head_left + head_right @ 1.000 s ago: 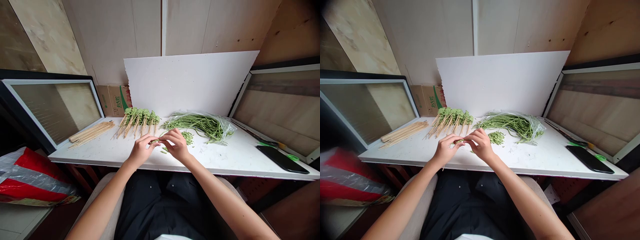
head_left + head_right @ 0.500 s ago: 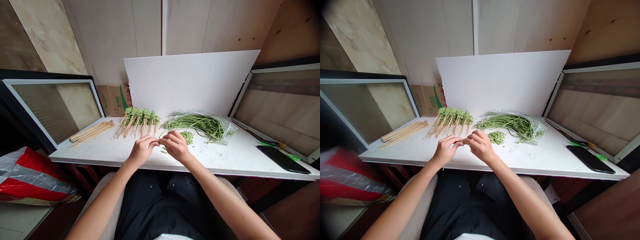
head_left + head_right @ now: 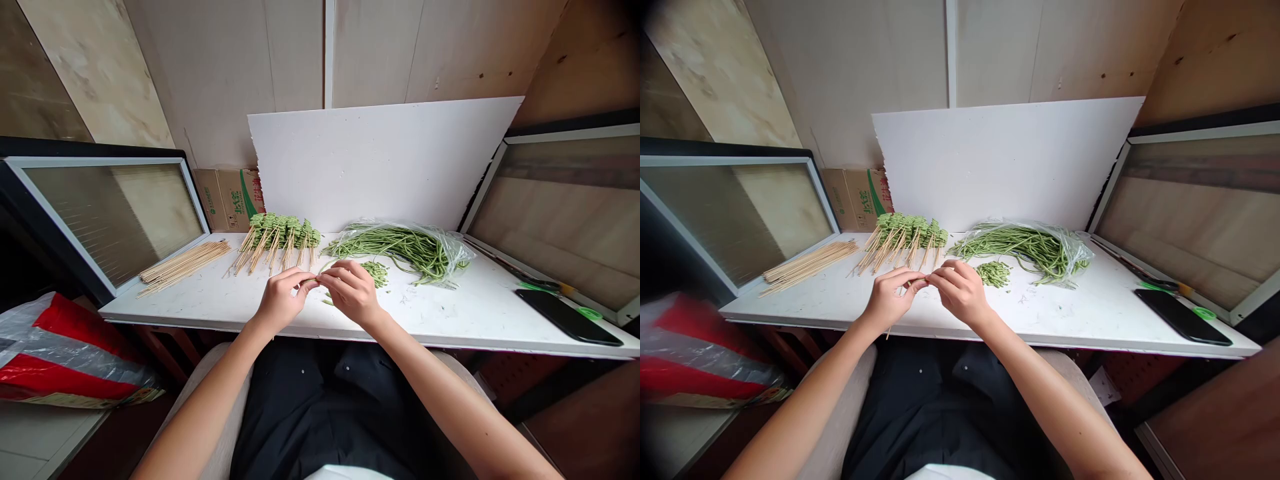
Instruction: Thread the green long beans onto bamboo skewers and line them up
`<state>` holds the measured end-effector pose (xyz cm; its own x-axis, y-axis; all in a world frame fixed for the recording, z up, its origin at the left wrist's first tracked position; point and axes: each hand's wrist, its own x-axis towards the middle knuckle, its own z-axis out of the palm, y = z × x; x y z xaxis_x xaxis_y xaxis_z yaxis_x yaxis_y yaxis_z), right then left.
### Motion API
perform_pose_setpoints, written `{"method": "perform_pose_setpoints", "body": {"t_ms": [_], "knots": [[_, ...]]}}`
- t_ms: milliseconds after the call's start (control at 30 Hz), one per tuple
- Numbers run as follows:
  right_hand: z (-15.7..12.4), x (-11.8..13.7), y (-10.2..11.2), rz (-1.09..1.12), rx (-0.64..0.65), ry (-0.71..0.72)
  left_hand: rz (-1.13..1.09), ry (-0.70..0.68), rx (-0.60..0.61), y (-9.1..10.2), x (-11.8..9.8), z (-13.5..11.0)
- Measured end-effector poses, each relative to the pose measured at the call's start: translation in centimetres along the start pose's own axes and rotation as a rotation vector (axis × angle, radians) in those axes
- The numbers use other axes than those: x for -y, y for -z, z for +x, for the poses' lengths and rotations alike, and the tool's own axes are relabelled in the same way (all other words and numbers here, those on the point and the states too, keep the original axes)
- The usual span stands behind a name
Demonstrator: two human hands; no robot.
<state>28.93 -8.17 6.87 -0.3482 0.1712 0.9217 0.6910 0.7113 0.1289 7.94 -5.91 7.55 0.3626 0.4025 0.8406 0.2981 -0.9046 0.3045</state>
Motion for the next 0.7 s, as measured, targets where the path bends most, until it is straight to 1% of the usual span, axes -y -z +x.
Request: {"method": "perform_pose_setpoints", "body": {"t_ms": [67,133,300,367,400,500,567,600,633,700], "knots": [[0.0,0.2,-0.3,0.062,-0.068,-0.054,-0.029,-0.005,-0.004,-0.1,-0.2,0.0],[0.1,0.6,-0.5,0.135,-0.109,-0.108,-0.059,-0.011,-0.004,-0.1,-0.3,0.1],[0.6,1.4,-0.3,0.326,-0.135,-0.254,-0.187,0.020,-0.013,0.0,-0.5,0.2],[0.8,0.9,0.0,0.388,-0.135,-0.331,-0.250,0.074,-0.015,0.1,-0.3,0.2],[0.8,0.5,0.1,0.411,-0.115,-0.367,-0.283,0.115,-0.020,0.1,-0.1,0.2],[0.1,-1.8,0.0,0.396,0.012,-0.461,-0.425,0.319,-0.036,0.2,0.9,0.2],[-1.1,-3.8,-0.4,0.259,0.114,-0.529,-0.541,0.486,-0.021,0.0,1.6,0.2],[-1.9,-4.7,-0.7,0.167,0.185,-0.566,-0.591,0.560,-0.007,0.0,2.0,0.2],[-2.7,-5.6,-1.0,0.074,0.262,-0.621,-0.633,0.618,0.008,-0.1,2.3,0.2],[-4.3,-7.0,-1.6,-0.074,0.447,-0.729,-0.700,0.689,0.034,-0.3,2.8,0.2]]}}
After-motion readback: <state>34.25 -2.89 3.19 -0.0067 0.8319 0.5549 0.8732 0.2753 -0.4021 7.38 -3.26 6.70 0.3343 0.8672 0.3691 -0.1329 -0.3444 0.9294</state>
